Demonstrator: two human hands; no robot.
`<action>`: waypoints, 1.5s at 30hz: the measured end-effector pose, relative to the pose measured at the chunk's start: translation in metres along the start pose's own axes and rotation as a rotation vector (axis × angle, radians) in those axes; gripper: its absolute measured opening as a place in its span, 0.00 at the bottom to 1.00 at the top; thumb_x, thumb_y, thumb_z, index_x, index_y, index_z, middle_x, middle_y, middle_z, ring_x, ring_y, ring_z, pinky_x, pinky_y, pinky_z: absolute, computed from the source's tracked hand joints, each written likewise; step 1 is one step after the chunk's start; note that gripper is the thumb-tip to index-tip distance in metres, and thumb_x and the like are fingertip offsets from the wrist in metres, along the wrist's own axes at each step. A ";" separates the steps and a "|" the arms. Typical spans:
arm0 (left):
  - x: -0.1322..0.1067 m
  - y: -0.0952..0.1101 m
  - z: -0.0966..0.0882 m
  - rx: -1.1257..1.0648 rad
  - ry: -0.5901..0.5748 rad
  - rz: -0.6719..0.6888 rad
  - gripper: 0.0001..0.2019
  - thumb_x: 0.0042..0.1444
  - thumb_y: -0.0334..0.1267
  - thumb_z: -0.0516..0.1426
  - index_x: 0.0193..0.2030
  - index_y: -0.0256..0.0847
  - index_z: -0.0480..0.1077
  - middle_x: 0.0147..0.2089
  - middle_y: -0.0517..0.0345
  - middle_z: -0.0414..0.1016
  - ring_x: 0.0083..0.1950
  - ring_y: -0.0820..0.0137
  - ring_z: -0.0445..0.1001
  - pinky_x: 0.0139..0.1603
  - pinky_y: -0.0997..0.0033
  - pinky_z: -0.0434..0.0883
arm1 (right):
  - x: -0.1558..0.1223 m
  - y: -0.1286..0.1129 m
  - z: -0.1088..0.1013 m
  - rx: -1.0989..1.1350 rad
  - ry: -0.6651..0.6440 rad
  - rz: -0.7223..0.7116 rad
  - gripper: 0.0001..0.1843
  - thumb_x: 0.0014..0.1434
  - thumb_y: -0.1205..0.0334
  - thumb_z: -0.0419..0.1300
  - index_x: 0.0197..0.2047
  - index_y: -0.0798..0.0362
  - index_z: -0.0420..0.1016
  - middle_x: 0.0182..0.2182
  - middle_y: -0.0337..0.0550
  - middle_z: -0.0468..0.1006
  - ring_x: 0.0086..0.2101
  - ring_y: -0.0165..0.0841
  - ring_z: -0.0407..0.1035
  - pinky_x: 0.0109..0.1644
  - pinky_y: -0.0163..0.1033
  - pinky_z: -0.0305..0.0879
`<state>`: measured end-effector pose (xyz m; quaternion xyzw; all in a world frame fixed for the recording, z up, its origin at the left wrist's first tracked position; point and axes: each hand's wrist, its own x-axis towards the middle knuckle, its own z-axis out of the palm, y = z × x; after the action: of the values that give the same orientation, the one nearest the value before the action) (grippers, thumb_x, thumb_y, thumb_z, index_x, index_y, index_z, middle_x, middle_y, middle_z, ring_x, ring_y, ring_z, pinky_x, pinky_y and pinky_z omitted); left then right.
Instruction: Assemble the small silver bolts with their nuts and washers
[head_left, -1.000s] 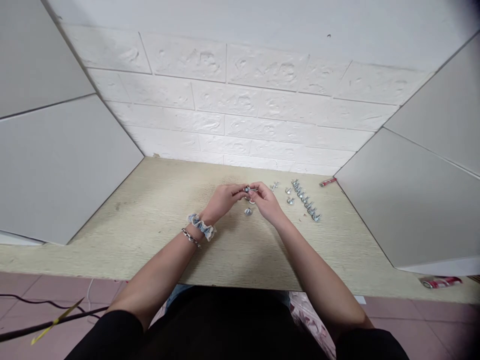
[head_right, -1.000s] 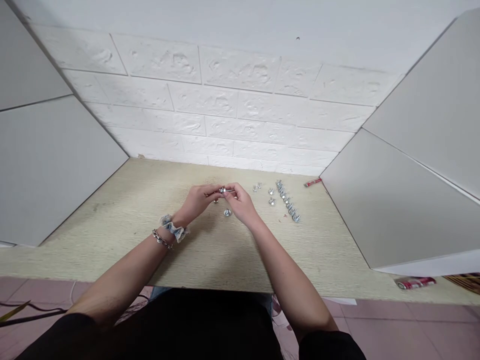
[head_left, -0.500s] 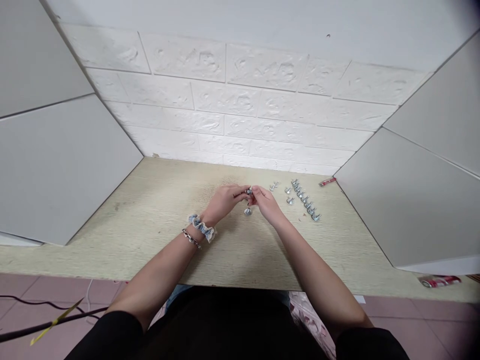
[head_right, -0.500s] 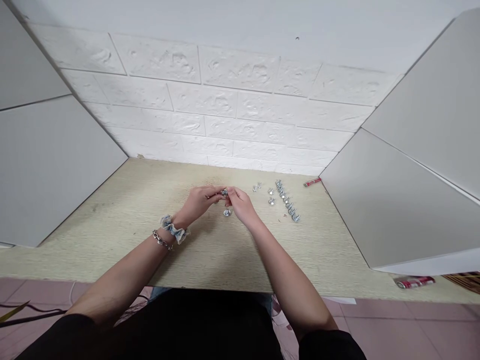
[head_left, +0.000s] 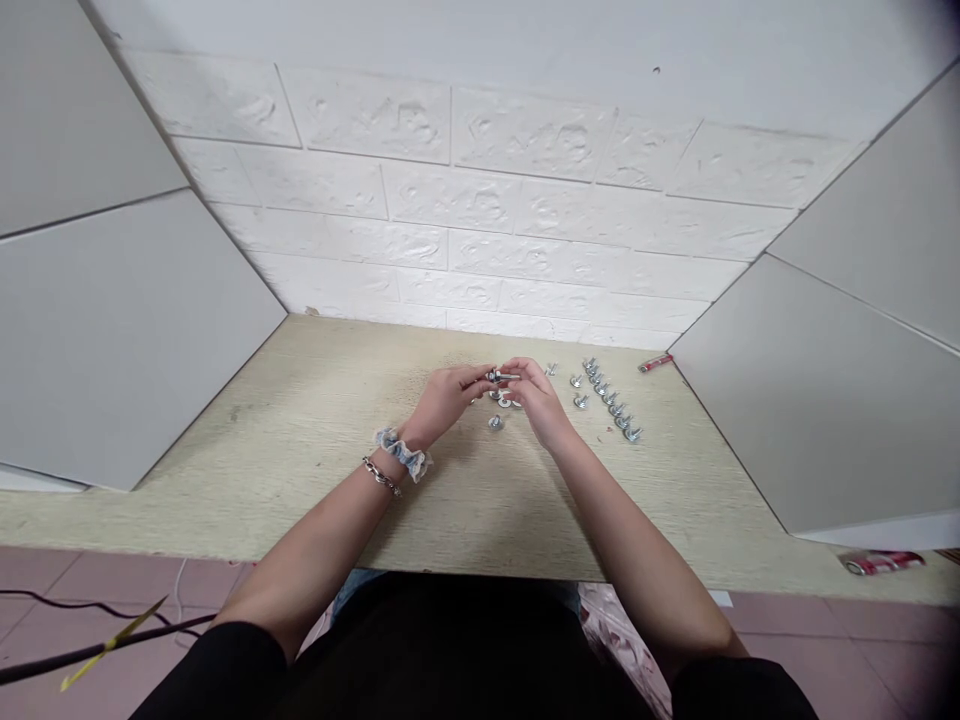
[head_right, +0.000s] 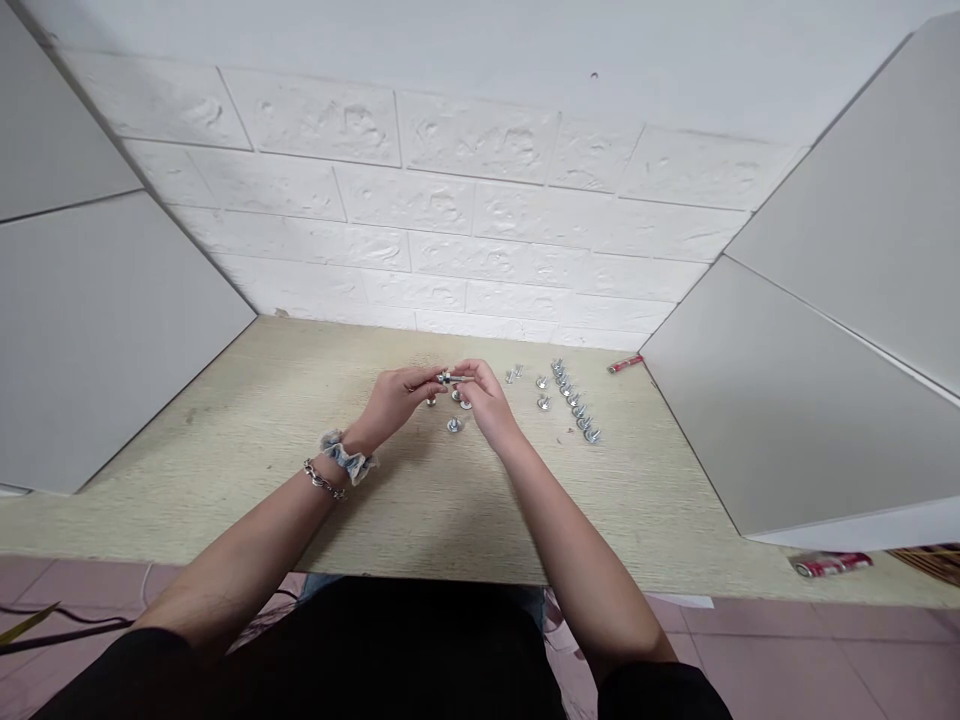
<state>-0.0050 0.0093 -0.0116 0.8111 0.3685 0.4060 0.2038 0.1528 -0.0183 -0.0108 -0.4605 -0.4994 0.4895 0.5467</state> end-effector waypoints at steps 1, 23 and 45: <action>0.000 0.000 0.000 -0.016 0.002 -0.010 0.13 0.58 0.40 0.56 0.46 0.41 0.75 0.37 0.56 0.79 0.33 0.71 0.75 0.35 0.75 0.68 | 0.000 0.001 0.000 -0.018 0.004 0.018 0.12 0.49 0.53 0.58 0.35 0.49 0.67 0.35 0.38 0.74 0.34 0.31 0.68 0.38 0.37 0.61; 0.002 -0.004 -0.004 0.048 0.003 0.045 0.12 0.57 0.41 0.57 0.46 0.43 0.75 0.38 0.56 0.80 0.36 0.70 0.76 0.37 0.74 0.69 | -0.002 -0.001 0.002 -0.150 0.035 -0.100 0.14 0.44 0.64 0.55 0.37 0.48 0.66 0.41 0.39 0.71 0.44 0.34 0.64 0.44 0.39 0.61; 0.001 -0.006 -0.001 0.069 -0.008 0.090 0.12 0.58 0.42 0.56 0.46 0.44 0.75 0.39 0.57 0.79 0.37 0.71 0.76 0.38 0.75 0.69 | 0.000 0.006 0.003 -0.144 -0.038 -0.092 0.12 0.48 0.58 0.57 0.37 0.49 0.66 0.37 0.38 0.71 0.39 0.32 0.66 0.43 0.38 0.61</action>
<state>-0.0080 0.0137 -0.0147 0.8349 0.3447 0.3986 0.1588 0.1492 -0.0179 -0.0165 -0.4659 -0.5642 0.4351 0.5246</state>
